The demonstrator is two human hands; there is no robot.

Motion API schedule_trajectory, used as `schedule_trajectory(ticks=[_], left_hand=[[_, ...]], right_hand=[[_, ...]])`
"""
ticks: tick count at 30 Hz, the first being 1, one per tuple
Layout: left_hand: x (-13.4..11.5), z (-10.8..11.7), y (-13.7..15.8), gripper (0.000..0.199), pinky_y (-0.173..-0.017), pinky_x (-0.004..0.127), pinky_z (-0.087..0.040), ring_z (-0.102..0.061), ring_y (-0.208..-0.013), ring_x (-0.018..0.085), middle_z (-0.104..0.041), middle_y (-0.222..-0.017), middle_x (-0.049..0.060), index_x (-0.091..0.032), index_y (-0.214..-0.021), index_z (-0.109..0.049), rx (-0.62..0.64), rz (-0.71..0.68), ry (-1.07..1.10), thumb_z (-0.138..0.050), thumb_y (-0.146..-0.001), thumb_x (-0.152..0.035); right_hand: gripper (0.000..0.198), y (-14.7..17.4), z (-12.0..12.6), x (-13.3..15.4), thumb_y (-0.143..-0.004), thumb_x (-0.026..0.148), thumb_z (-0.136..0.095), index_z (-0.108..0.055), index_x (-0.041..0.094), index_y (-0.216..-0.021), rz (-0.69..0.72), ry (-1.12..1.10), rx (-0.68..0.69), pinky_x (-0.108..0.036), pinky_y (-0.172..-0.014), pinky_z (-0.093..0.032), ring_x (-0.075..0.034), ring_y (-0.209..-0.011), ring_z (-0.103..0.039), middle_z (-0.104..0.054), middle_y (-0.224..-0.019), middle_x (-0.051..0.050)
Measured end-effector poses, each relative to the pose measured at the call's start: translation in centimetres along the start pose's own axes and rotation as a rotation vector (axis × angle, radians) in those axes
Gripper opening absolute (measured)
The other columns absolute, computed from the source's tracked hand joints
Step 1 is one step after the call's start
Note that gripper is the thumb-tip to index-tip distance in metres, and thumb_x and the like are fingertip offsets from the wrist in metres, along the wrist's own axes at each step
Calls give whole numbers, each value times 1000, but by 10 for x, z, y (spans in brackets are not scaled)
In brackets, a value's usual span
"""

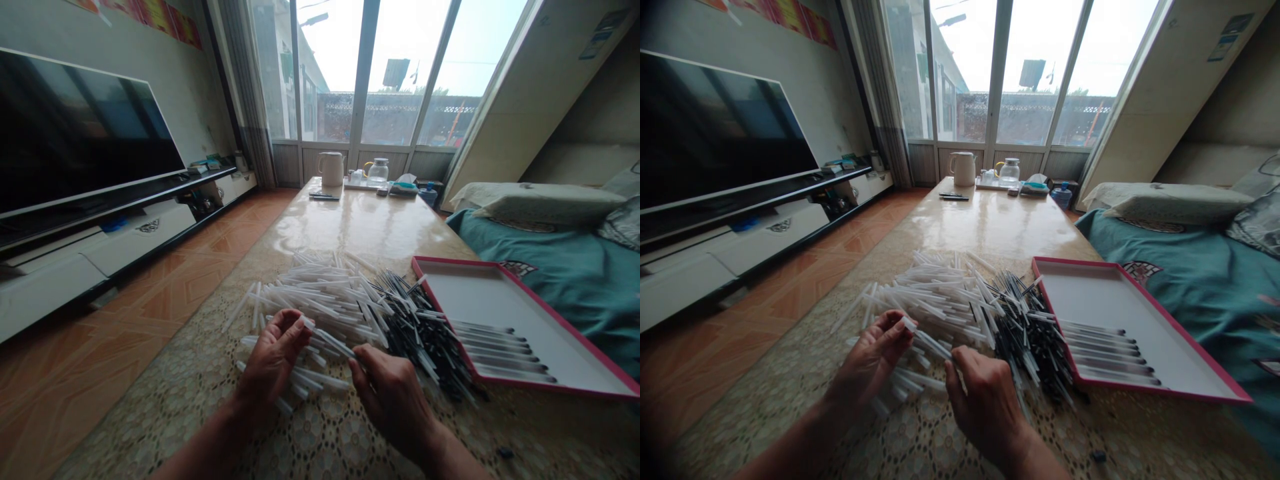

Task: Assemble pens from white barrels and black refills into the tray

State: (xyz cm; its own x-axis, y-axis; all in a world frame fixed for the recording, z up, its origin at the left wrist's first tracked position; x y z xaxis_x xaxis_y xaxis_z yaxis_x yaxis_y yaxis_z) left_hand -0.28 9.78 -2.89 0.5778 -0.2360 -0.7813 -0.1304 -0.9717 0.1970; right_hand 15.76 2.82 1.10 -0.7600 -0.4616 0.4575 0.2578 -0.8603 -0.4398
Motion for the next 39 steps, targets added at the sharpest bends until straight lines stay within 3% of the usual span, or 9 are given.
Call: schedule_trajectory(ticks=[8, 14, 25, 30, 39], left_hand=[[2, -6, 1, 26, -63, 17, -51, -62, -65, 8, -67, -77, 0, -15, -88, -70, 88, -32, -217, -81, -68, -25], [5, -18, 7, 21, -51, 19, -45, -59, -55, 11, -64, -62, -1, -15, -81, -62, 248, -49, -455, -75, -74, -31], [14, -19, 9, 31, -41, 18, -40, -53, -45, 8, -61, -60, -1, -13, -83, -61, 277, -39, -473, -71, -76, -43], [10, -19, 14, 24, -43, 16, -36, -47, -46, 6, -56, -59, -3, -15, -85, -62, 257, -182, -543, -65, -83, -39], [0, -27, 27, 19, -49, 19, -39, -47, -51, 8, -55, -62, -2, -17, -86, -62, 301, -341, -734, -56, -89, -34]], right_hand=[[23, 0, -4, -5, -98, 23, -36, -55, 19, -87, 2, 41, 39, -25, -57, -34, -14, -59, -58, -61, -69, -2], [22, -3, -5, -10, -98, 21, -39, -56, 19, -85, 68, 267, 80, -28, -56, -30, -18, -61, -58, -61, -70, -3], [27, -3, 5, 0, -99, 23, -37, -52, 21, -76, 147, 283, -46, -29, -56, -23, -16, -58, -50, -57, -66, 0], [29, -2, -4, -8, -99, 25, -36, -51, 20, -75, -15, 143, 101, -28, -53, -22, -13, -52, -49, -57, -64, 1], [39, -3, -15, -21, -95, 40, -40, -55, 17, -66, -285, -478, 331, -23, -58, -33, -12, -59, -47, -48, -60, 2]])
Point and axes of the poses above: each hand's wrist, its own y-axis away from the middle knuckle, its own z-axis out of the back of the hand, x = y × z, the point moved 8 cm from there along -y, towards the middle knuckle
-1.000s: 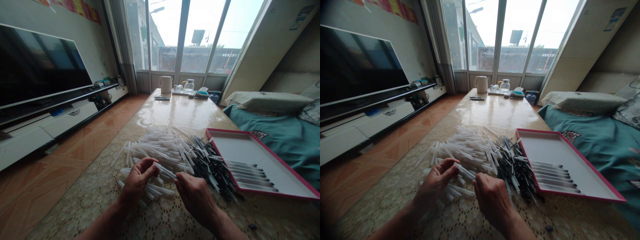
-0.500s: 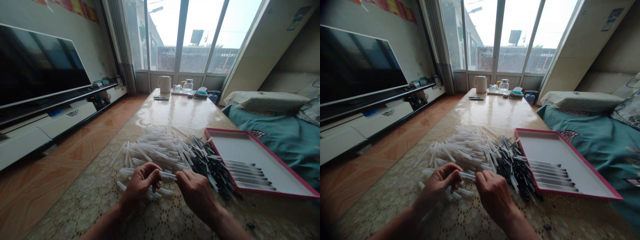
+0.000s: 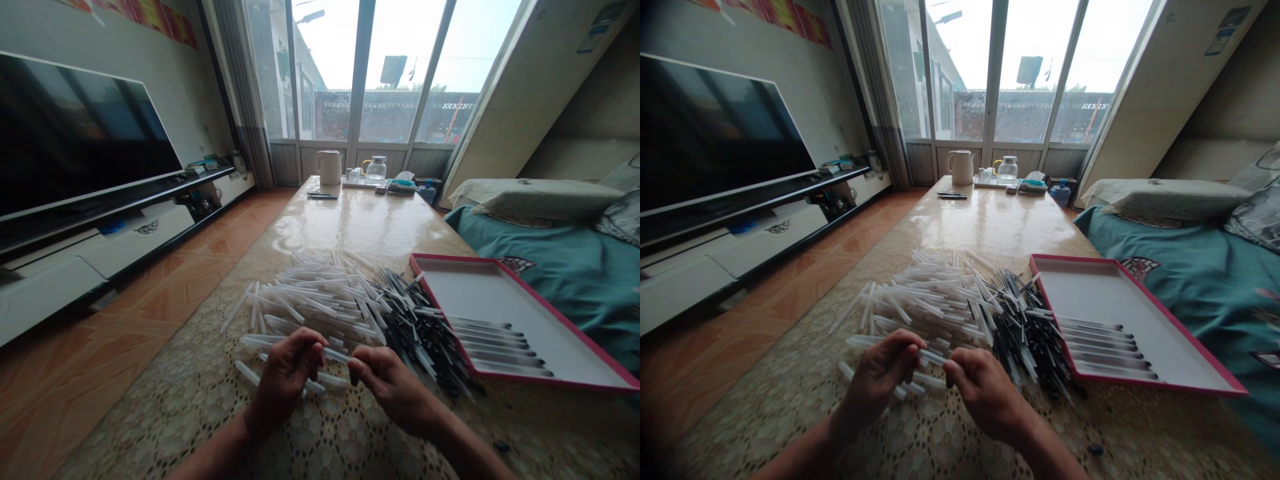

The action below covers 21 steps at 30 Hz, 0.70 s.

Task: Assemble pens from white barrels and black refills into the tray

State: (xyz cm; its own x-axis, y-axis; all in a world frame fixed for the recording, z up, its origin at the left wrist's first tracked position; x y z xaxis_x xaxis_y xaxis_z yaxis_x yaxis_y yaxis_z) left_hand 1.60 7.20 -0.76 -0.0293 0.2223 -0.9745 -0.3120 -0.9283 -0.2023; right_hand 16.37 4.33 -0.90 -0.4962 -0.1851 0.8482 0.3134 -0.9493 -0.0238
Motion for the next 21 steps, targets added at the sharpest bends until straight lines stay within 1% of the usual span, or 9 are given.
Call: schedule_trajectory(ticks=[2, 4, 6, 8, 10, 12, 16, 19, 21], left_hand=[[2, -2, -1, 20, -49, 20, -40, -48, -51, 8, -56, -62, -2, -17, -85, -62, 8, 10, -5, -55, -90, -35], [8, -3, -3, 21, -49, 20, -41, -49, -51, 9, -57, -63, -2, -17, -91, -63, 13, 56, 19, -55, -90, -36], [13, -4, -5, 27, -50, 21, -42, -52, -53, 10, -58, -67, -1, -17, -106, -61, 3, 97, 17, -56, -89, -37], [13, 1, -7, 41, -51, 22, -44, -54, -54, 11, -60, -71, -1, -18, -124, -53, -47, 89, -24, -57, -88, -38], [10, 9, -8, 48, -51, 22, -45, -53, -53, 11, -58, -72, -2, -18, -130, -47, -126, 57, -71, -57, -88, -38], [9, 14, -8, 48, -49, 22, -44, -51, -51, 11, -57, -68, -3, -17, -130, -47, -174, 41, -88, -55, -89, -39], [10, 16, -7, 44, -47, 22, -43, -51, -50, 11, -57, -65, -3, -15, -125, -50, -168, 43, -96, -55, -88, -40], [10, 18, -7, 42, -46, 21, -42, -53, -51, 12, -58, -65, -3, -16, -122, -52, -193, 49, -88, -56, -87, -40], [10, 20, -7, 41, -45, 21, -42, -52, -50, 12, -59, -64, -3, -17, -120, -53, -212, 54, -75, -56, -87, -40]], right_hand=[[41, -2, -1, -2, -94, 41, -41, -56, 16, -65, -13, -90, 40, -22, -56, -34, -11, -57, -44, -45, -58, 3], [40, -3, -1, -5, -93, 41, -42, -58, 16, -66, -23, -96, 47, -22, -55, -34, -11, -57, -43, -45, -58, 3], [37, -4, 5, -10, -93, 39, -43, -60, 16, -70, -19, -13, -5, -22, -57, -35, -11, -58, -46, -50, -60, 2], [31, -4, 20, -13, -94, 37, -43, -62, 17, -82, -12, 83, -122, -23, -58, -36, -13, -61, -50, -56, -66, 1], [29, -1, 43, -15, -95, 37, -40, -60, 17, -99, -22, 115, -277, -24, -57, -37, -14, -61, -53, -58, -68, 0], [31, 5, 72, -16, -96, 38, -37, -54, 17, -110, -40, 92, -423, -24, -56, -40, -15, -59, -54, -59, -68, -1], [29, 24, 139, -19, -95, 39, -36, -48, 18, -111, -118, 152, -645, -27, -61, -45, -18, -65, -62, -66, -76, -5], [18, 41, 192, -35, -89, 28, -45, -56, 19, -100, -267, 447, -755, -30, -69, -45, -22, -80, -66, -70, -87, -8], [16, 47, 218, -54, -87, 23, -49, -61, 18, -98, -380, 715, -749, -29, -73, -44, -23, -89, -65, -69, -93, -10]])
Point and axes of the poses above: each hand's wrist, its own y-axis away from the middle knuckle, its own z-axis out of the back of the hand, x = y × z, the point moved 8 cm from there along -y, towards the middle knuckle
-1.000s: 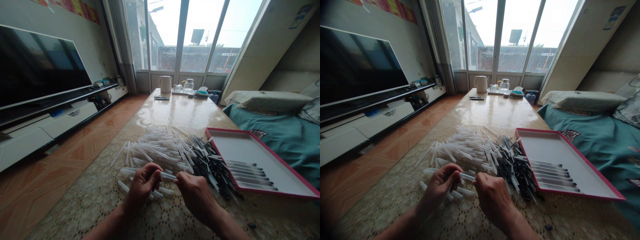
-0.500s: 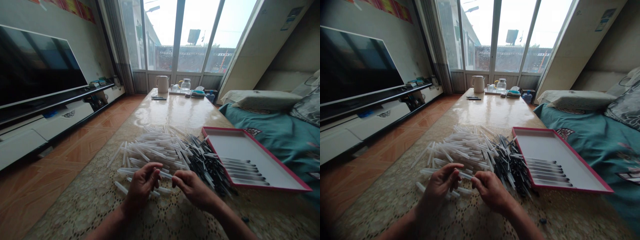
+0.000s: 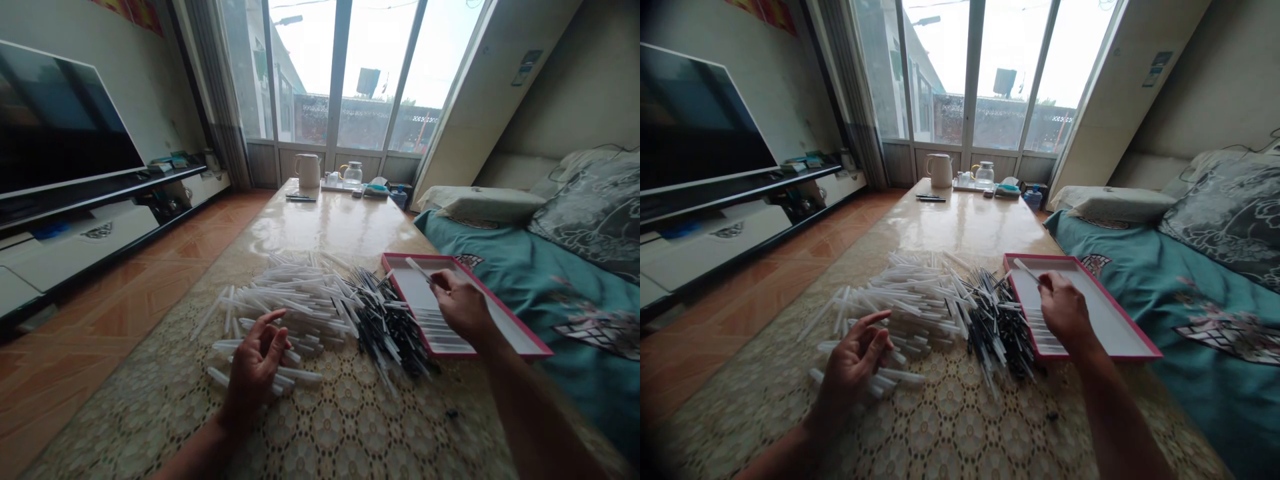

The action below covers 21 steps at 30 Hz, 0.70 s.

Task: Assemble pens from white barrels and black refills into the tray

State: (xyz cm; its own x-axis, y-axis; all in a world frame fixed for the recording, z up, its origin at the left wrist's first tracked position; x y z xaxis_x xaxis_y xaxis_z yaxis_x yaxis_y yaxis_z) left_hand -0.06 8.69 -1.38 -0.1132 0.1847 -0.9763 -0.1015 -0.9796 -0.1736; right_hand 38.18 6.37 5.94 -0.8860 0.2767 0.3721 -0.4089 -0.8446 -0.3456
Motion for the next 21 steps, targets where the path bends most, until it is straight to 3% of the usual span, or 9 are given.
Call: schedule_trajectory(ticks=[2, 5, 12, 21], left_hand=[[-1, 2, -1, 40, -45, 21, -42, -51, -48, 11, -59, -63, -4, -17, -119, -53, -19, 1, 16, -57, -87, -40], [-3, 4, -2, 39, -44, 21, -41, -51, -47, 11, -59, -63, -4, -17, -117, -54, -41, 3, 39, -58, -86, -40], [-7, 8, -2, 36, -44, 21, -41, -51, -47, 11, -60, -62, -4, -17, -112, -57, -62, 9, 64, -60, -84, -40], [-3, 11, -3, 34, -42, 19, -40, -50, -46, 9, -59, -61, -3, -17, -108, -59, -88, 16, 115, -61, -84, -41]], right_hand=[[19, -11, -12, -22, -89, 20, -48, -63, 17, -101, 59, 302, 83, -29, -74, -43, -23, -93, -63, -67, -100, -12], [17, -16, -32, -46, -87, 16, -51, -67, 17, -94, 101, 414, 172, -30, -70, -39, -24, -91, -62, -67, -96, -12], [24, -12, -65, -58, -89, 11, -47, -70, 19, -95, 178, 455, 307, -28, -66, -32, -20, -86, -61, -67, -91, -10], [36, -8, -62, -53, -85, 5, -41, -71, 17, -101, 180, 387, 249, -32, -74, -38, -23, -90, -62, -69, -99, -12]])
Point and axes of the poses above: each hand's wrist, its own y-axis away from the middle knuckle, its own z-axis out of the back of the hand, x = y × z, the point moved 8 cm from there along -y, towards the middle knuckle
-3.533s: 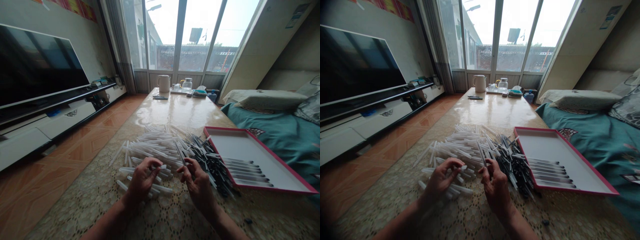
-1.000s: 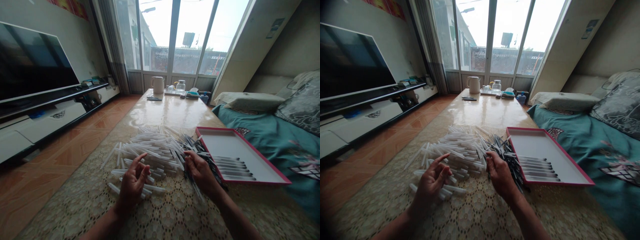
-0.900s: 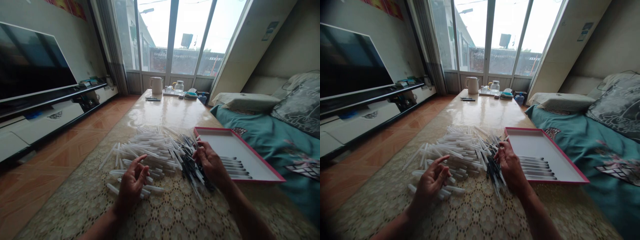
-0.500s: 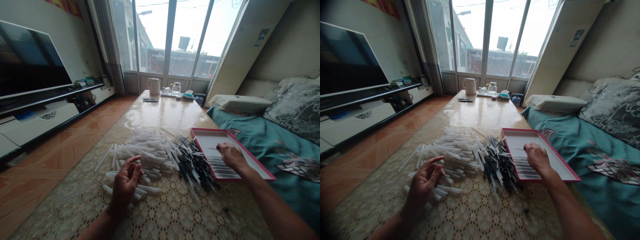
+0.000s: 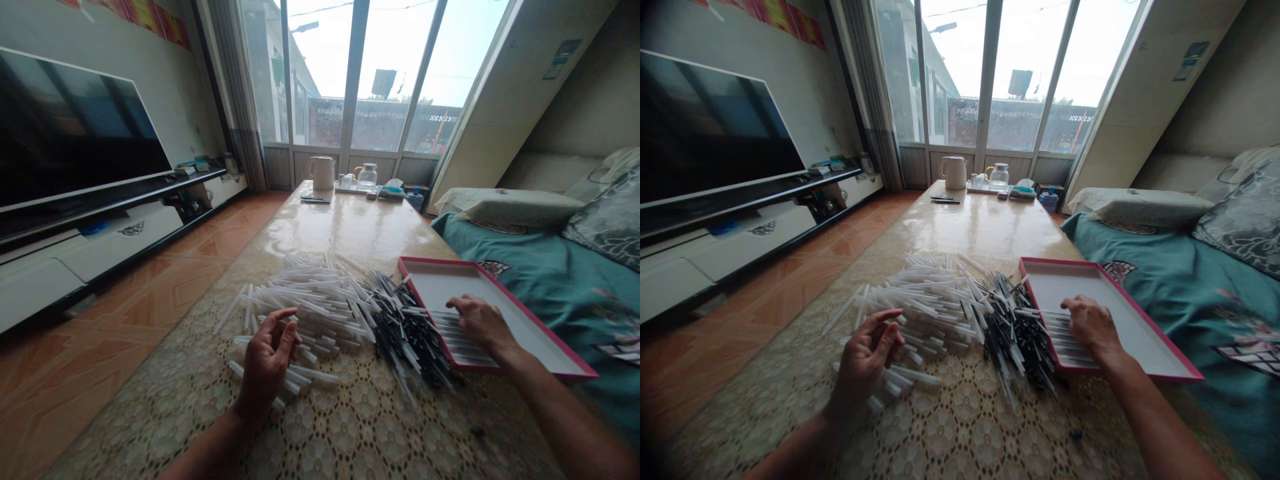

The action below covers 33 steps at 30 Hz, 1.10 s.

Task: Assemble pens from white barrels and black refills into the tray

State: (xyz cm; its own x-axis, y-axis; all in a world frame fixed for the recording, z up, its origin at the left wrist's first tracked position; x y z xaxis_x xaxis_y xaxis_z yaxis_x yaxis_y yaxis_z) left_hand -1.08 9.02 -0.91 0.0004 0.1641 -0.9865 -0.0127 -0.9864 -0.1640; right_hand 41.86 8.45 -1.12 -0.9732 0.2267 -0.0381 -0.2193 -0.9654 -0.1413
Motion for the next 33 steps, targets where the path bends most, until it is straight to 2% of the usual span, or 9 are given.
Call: schedule_trajectory(ticks=[2, 5, 10, 13, 18, 25, 28, 31, 33], left_hand=[[-1, 1, -1, 35, -42, 20, -41, -50, -45, 10, -59, -61, -3, -17, -107, -60, -9, 4, 11, -62, -82, -42], [-3, 4, -1, 34, -42, 20, -41, -51, -46, 10, -60, -60, -3, -16, -103, -62, -29, 22, 7, -64, -81, -42], [-8, 9, -3, 30, -42, 20, -41, -52, -46, 11, -60, -60, -2, -15, -98, -63, -47, 37, -25, -65, -79, -39], [-9, 10, -4, 28, -42, 20, -41, -52, -46, 11, -60, -61, -2, -15, -98, -63, -44, 34, -44, -64, -80, -37], [-10, 9, -3, 29, -41, 20, -41, -53, -47, 11, -61, -61, -2, -16, -98, -64, -38, 22, -62, -64, -81, -38], [-6, 3, 2, 26, -38, 18, -39, -51, -43, 8, -59, -57, -2, -16, -72, -60, 11, 14, -22, -65, -81, -40], [8, -15, 7, 29, -36, 18, -39, -51, -39, 8, -60, -56, -1, -14, -74, -63, 160, 148, 54, -69, -77, -42], [19, -34, 15, 38, -35, 20, -42, -55, -39, 10, -66, -63, 1, -14, -94, -65, 302, 299, 202, -74, -72, -44], [21, -39, 16, 40, -36, 19, -43, -56, -41, 10, -66, -65, 1, -14, -97, -66, 335, 338, 289, -74, -72, -45]], right_hand=[[31, 4, 15, 20, -88, 10, -41, -69, 12, -103, 23, -106, -95, -33, -78, -40, -24, -92, -62, -68, -100, -15], [21, 19, 40, 76, -90, 20, -46, -66, 14, -94, 141, -415, -173, -31, -78, -44, -21, -86, -62, -67, -94, -11], [8, 73, 45, 198, -86, 17, -53, -60, 19, -81, 445, -714, 116, -28, -71, -44, -16, -77, -59, -63, -82, -3], [8, 102, 34, 238, -79, 15, -60, -58, 19, -85, 502, -736, 234, -27, -72, -45, -16, -80, -58, -61, -88, -3], [17, 111, 19, 249, -77, 5, -55, -58, 19, -85, 453, -717, 223, -26, -71, -44, -16, -82, -56, -58, -90, -4], [9, 90, 38, 217, -87, 12, -51, -54, 18, -82, 342, -908, 62, -27, -68, -42, -15, -73, -54, -55, -83, -2], [8, 90, 45, 213, -89, 16, -51, -54, 19, -83, 305, -967, 7, -26, -66, -42, -15, -71, -53, -54, -81, -1], [8, 97, 48, 227, -88, 13, -51, -54, 19, -83, 361, -980, -24, -25, -65, -42, -14, -71, -54, -54, -82, -1], [8, 101, 50, 235, -87, 13, -52, -55, 19, -85, 415, -976, -42, -25, -66, -43, -15, -73, -55, -55, -84, -2]])
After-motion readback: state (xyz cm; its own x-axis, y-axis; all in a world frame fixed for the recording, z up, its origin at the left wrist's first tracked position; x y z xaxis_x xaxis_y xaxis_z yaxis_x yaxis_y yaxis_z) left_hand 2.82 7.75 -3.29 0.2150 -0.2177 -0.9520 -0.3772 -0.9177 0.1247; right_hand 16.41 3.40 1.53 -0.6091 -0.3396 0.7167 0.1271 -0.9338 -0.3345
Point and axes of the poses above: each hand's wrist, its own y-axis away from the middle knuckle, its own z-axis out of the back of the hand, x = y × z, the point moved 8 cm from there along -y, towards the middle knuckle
